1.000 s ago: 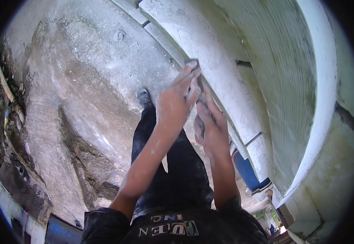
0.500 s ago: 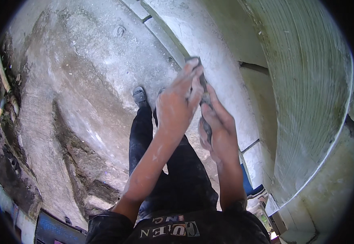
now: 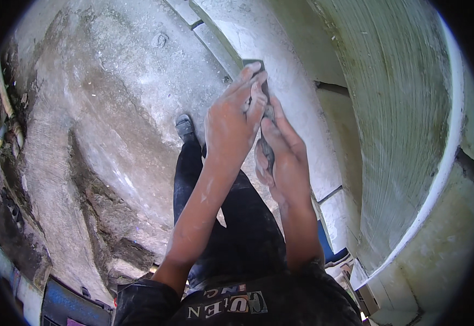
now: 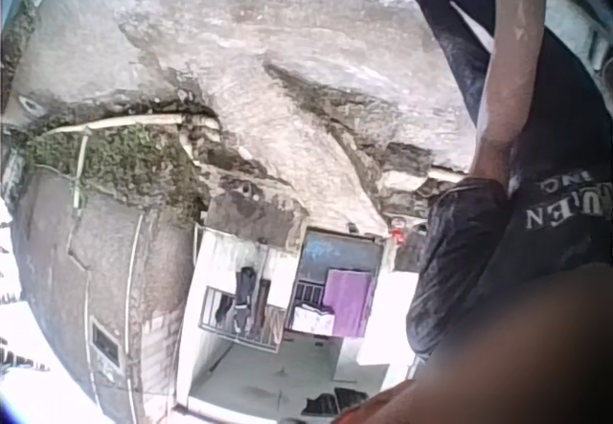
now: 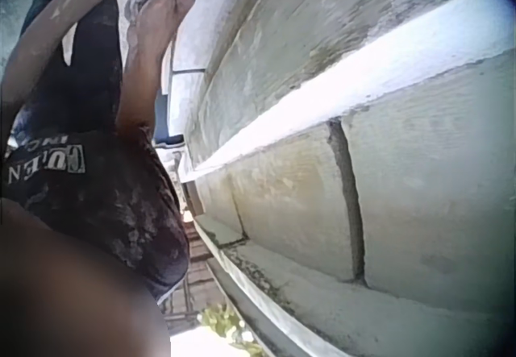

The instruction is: Repairing a concrete wall by scraping and applying filler material.

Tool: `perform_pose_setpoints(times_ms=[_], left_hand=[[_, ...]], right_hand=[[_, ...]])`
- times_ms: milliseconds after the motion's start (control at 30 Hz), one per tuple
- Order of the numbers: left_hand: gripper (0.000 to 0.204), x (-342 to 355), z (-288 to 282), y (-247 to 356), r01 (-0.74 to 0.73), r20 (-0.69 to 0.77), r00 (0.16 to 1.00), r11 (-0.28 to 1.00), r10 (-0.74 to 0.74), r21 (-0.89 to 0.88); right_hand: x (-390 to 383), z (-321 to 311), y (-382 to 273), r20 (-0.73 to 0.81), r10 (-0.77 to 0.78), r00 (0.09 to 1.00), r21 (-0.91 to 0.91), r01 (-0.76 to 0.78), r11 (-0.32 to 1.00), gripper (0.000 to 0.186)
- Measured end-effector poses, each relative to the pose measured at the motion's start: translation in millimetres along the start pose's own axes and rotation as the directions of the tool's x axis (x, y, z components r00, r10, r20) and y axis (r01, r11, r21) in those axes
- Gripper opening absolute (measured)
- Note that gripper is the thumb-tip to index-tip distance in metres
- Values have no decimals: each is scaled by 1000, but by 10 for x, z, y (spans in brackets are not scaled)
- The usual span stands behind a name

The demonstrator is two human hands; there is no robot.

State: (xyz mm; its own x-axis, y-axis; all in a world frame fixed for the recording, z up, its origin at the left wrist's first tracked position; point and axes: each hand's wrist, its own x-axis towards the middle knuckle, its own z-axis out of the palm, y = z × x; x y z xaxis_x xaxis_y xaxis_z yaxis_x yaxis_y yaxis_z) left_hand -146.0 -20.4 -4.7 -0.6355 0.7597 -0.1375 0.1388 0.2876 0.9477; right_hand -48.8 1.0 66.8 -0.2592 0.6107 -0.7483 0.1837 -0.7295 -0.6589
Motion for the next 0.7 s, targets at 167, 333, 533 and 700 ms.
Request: perform_pose_setpoints(times_ms=[167,333,533,700], left_hand=[[30,-253,-18,-33,16,42,999,999,-14,-48],[30,-22,-5,-69,1,57,998,1000,-1,-7],[30,-189,28,-84,-8,96,995,1000,11,-28],[28,-69,20,-64,-32,52,998,999,33,-6]], right_hand=[[-214,-91,42,-56,107,993,-66,-111,992,58],[-38,1,44,21,1,1000,11,-1,1000,59],[-177,-98,70,-39,42,998,-60,-45,997,56],[-36,0,91,-46,16,999,22,-15,1000,56]])
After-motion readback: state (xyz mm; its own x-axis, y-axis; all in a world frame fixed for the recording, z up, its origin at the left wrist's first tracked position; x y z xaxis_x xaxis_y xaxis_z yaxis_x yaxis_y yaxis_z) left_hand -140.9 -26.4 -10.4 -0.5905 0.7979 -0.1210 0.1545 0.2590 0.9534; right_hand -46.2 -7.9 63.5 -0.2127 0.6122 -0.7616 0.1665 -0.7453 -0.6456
